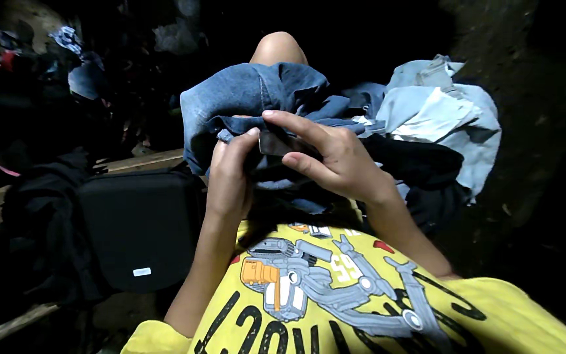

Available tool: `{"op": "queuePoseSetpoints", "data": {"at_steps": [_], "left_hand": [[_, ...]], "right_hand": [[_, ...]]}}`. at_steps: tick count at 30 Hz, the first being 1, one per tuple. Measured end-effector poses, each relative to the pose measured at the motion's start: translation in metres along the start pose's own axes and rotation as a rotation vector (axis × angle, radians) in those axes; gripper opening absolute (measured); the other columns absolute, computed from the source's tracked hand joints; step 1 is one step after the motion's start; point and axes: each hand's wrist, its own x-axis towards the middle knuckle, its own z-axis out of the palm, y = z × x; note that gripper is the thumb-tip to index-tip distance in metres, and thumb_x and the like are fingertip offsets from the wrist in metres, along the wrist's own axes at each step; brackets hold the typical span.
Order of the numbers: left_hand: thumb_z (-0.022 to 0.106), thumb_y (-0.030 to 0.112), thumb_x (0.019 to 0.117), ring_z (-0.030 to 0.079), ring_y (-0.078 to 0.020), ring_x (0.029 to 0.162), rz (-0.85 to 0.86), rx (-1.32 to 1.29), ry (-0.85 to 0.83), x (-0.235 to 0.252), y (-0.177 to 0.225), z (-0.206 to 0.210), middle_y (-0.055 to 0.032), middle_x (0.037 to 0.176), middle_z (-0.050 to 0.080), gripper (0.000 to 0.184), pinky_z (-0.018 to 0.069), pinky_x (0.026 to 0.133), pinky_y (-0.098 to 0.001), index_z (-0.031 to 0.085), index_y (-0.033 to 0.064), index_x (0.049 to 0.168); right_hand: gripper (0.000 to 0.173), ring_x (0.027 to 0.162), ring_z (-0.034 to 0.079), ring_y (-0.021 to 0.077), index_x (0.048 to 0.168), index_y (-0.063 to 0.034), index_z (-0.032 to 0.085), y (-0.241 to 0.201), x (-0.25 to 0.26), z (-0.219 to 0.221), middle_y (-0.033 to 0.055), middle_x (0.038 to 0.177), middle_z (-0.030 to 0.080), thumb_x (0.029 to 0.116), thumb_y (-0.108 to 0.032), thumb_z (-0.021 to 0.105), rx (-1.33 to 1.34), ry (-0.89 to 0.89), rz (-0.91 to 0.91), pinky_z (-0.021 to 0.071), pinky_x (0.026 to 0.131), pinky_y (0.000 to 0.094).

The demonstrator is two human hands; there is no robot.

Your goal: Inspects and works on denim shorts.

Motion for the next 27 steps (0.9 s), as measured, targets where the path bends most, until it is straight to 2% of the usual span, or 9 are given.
{"op": "queuePoseSetpoints", "data": {"at_steps": [7, 10, 12, 14, 16, 18, 21, 25, 27], "left_hand": [[0.030, 0.023, 0.1067, 0.068, -0.0006, 0.084, 0.079, 0.011, -0.080, 0.003, 0.003, -0.002, 0.0084, 0.087, 0.071, 0.040, 0.0581, 0.079, -0.0216, 0.068, 0.0211, 0.095], [0.054, 0.027, 0.1022, 0.069, -0.0026, 0.090, 0.094, 0.086, -0.128, 0.004, 0.003, -0.005, 0.0072, 0.095, 0.071, 0.016, 0.0594, 0.081, -0.0227, 0.061, 0.0157, 0.112], [0.066, 0.014, 0.0933, 0.066, -0.0018, 0.096, 0.142, 0.260, -0.195, 0.006, 0.003, -0.013, 0.0064, 0.105, 0.066, 0.030, 0.0576, 0.085, -0.0208, 0.057, 0.0074, 0.121], [0.069, 0.002, 0.0858, 0.066, 0.0003, 0.096, 0.203, 0.418, -0.238, 0.010, 0.003, -0.020, 0.0056, 0.104, 0.070, 0.032, 0.0569, 0.086, -0.0186, 0.064, 0.0026, 0.117], [0.070, 0.000, 0.0847, 0.066, 0.0055, 0.091, 0.259, 0.544, -0.224, 0.012, 0.003, -0.022, 0.0090, 0.097, 0.070, 0.026, 0.0561, 0.084, -0.0154, 0.068, 0.0041, 0.110], [0.069, 0.000, 0.0845, 0.065, 0.0082, 0.088, 0.239, 0.583, -0.185, 0.013, 0.003, -0.019, 0.0123, 0.093, 0.069, 0.024, 0.0559, 0.082, -0.0138, 0.067, 0.0080, 0.107], [0.069, 0.001, 0.0852, 0.065, 0.0068, 0.089, 0.284, 0.558, -0.138, 0.014, 0.002, -0.016, 0.0126, 0.093, 0.069, 0.021, 0.0560, 0.083, -0.0152, 0.067, 0.0095, 0.104], [0.062, 0.000, 0.0919, 0.063, 0.0099, 0.092, 0.361, 0.531, -0.046, 0.007, 0.004, -0.001, 0.0156, 0.096, 0.066, 0.018, 0.0545, 0.085, -0.0135, 0.063, 0.0079, 0.108], [0.059, 0.000, 0.0931, 0.065, 0.0084, 0.088, 0.276, 0.427, -0.007, 0.004, 0.002, 0.006, 0.0171, 0.091, 0.068, 0.018, 0.0568, 0.081, -0.0153, 0.061, 0.0138, 0.105]], "right_hand": [[0.048, 0.059, 0.055, 0.0165, 0.146, -0.0094, 0.057, -0.004, 0.000, 0.013, 0.0045, 0.077, 0.062, 0.1052, -0.034, 0.052, -0.033, 0.105, 0.041, 0.0438, 0.049, 0.0335], [0.041, 0.072, 0.060, 0.0117, 0.143, -0.0096, 0.060, -0.003, -0.001, 0.013, 0.0085, 0.100, 0.070, 0.1078, -0.027, 0.048, 0.143, 0.141, 0.083, 0.0495, 0.060, 0.0298], [0.039, 0.083, 0.060, -0.0036, 0.139, -0.0045, 0.062, 0.000, -0.003, 0.006, 0.0024, 0.124, 0.070, 0.1095, -0.024, 0.045, 0.427, 0.100, 0.129, 0.0507, 0.070, 0.0155], [0.035, 0.067, 0.051, -0.0108, 0.134, -0.0040, 0.064, 0.000, -0.004, -0.002, -0.0076, 0.112, 0.070, 0.1098, -0.022, 0.044, 0.714, 0.057, 0.231, 0.0430, 0.057, 0.0075], [0.032, 0.051, 0.044, -0.0073, 0.127, -0.0094, 0.066, 0.003, -0.002, -0.009, -0.0102, 0.079, 0.062, 0.1102, -0.024, 0.043, 0.911, 0.015, 0.350, 0.0368, 0.044, 0.0087], [0.029, 0.050, 0.044, -0.0055, 0.123, -0.0122, 0.063, 0.008, 0.001, -0.015, -0.0117, 0.069, 0.057, 0.1108, -0.026, 0.041, 0.990, -0.041, 0.367, 0.0373, 0.044, 0.0106], [0.033, 0.049, 0.042, -0.0052, 0.126, -0.0085, 0.066, 0.003, 0.004, -0.018, -0.0095, 0.069, 0.056, 0.1101, -0.027, 0.044, 0.908, -0.022, 0.324, 0.0357, 0.043, 0.0096], [0.037, 0.061, 0.046, -0.0083, 0.137, -0.0003, 0.059, -0.007, 0.007, -0.015, -0.0092, 0.084, 0.060, 0.1049, -0.017, 0.052, 0.775, 0.040, 0.191, 0.0377, 0.052, 0.0086], [0.039, 0.073, 0.056, -0.0061, 0.139, -0.0015, 0.057, -0.011, 0.006, -0.012, -0.0056, 0.095, 0.065, 0.1043, -0.018, 0.055, 0.641, 0.091, 0.191, 0.0485, 0.062, 0.0106]]}}
